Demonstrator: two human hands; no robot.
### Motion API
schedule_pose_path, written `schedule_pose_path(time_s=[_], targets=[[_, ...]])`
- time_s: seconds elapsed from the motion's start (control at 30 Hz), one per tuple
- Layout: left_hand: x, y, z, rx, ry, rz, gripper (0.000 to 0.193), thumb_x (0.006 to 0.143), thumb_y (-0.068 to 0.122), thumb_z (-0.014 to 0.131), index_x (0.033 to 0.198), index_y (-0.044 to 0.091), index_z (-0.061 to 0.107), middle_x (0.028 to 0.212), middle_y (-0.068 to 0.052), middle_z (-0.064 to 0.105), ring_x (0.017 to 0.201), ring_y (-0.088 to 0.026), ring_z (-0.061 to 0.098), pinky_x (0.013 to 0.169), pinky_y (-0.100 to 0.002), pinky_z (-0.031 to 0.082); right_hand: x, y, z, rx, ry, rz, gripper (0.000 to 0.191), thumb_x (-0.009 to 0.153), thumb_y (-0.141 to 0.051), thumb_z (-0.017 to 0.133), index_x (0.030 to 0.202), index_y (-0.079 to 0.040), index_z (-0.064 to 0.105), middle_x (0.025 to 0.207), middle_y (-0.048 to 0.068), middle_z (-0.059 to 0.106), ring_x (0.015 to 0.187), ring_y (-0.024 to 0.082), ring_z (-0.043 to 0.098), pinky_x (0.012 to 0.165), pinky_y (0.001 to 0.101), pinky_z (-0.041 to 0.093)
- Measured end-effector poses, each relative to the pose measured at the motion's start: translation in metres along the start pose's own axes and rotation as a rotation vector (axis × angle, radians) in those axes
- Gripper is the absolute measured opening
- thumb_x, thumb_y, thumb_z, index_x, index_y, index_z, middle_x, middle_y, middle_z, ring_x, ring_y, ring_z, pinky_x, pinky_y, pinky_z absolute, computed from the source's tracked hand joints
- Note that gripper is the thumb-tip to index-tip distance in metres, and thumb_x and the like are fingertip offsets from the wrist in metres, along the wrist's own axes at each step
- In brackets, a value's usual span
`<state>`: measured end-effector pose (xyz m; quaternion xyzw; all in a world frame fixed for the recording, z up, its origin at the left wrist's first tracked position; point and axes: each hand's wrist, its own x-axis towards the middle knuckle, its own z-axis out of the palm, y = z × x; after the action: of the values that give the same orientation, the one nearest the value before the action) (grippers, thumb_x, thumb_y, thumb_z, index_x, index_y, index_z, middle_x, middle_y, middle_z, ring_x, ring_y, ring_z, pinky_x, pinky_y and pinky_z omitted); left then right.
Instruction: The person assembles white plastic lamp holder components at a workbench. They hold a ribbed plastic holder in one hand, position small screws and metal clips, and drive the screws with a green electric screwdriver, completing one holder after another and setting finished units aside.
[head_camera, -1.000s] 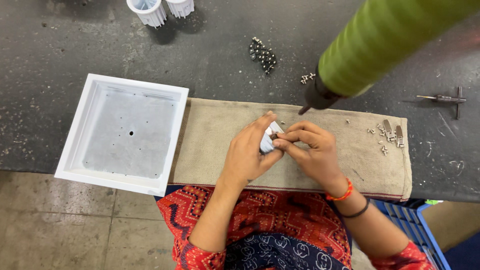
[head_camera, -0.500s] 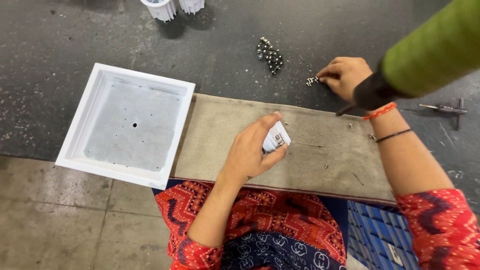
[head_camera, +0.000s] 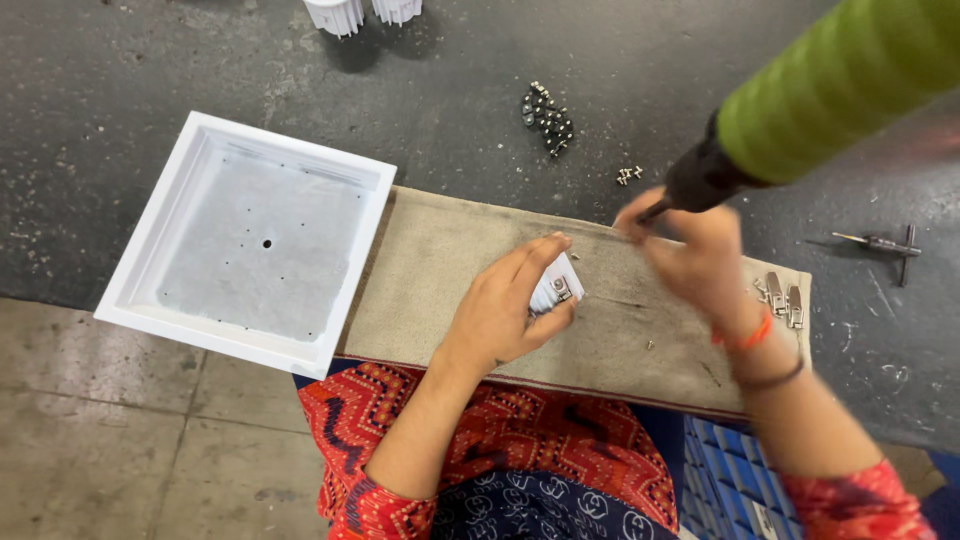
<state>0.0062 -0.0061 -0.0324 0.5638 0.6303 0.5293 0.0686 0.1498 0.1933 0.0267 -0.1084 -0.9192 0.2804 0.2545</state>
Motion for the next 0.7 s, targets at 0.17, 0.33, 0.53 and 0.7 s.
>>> schedule_pose_path(time_s=[0.17, 0.33, 0.53, 0.7], targets=[[-0.001, -0.002, 0.000, -0.036, -0.008, -0.020, 0.066, 0.084, 0.021, 0.078, 0.143, 0.006, 0.050, 0.136, -0.019, 0.064, 0.121, -0.039, 0.066, 0.102, -0.045, 0.055, -0.015, -0.046, 0.030, 0.003, -0.015, -0.247, 0.022, 0.081, 0.001, 0.080, 0.101, -0.005, 0.071, 0.102, 0.007, 0.068, 0.095, 0.026, 0.068, 0.082, 0.0374, 0.056], [0.000, -0.003, 0.000, -0.036, -0.024, -0.040, 0.069, 0.082, 0.021, 0.079, 0.143, 0.007, 0.050, 0.133, -0.017, 0.065, 0.118, -0.037, 0.067, 0.099, -0.045, 0.055, -0.010, -0.054, 0.030, -0.079, -0.059, -0.268, 0.024, 0.079, 0.003, 0.078, 0.100, -0.005, 0.073, 0.102, 0.008, 0.066, 0.096, 0.028, 0.067, 0.083, 0.0399, 0.056], [0.001, -0.004, 0.000, -0.027, -0.015, -0.015, 0.070, 0.082, 0.023, 0.080, 0.143, 0.007, 0.050, 0.134, -0.017, 0.065, 0.120, -0.037, 0.066, 0.101, -0.044, 0.055, -0.019, -0.055, 0.030, -0.147, -0.079, -0.311, 0.030, 0.077, 0.007, 0.075, 0.106, -0.002, 0.073, 0.105, 0.011, 0.067, 0.097, 0.029, 0.068, 0.082, 0.0402, 0.057], [0.000, -0.003, 0.000, -0.041, 0.001, -0.017, 0.069, 0.083, 0.023, 0.079, 0.143, 0.007, 0.050, 0.133, -0.016, 0.065, 0.118, -0.036, 0.067, 0.100, -0.044, 0.055, -0.028, -0.051, 0.034, -0.228, -0.050, -0.346, 0.038, 0.076, 0.012, 0.071, 0.113, 0.001, 0.073, 0.108, 0.013, 0.067, 0.099, 0.030, 0.069, 0.087, 0.0407, 0.059]])
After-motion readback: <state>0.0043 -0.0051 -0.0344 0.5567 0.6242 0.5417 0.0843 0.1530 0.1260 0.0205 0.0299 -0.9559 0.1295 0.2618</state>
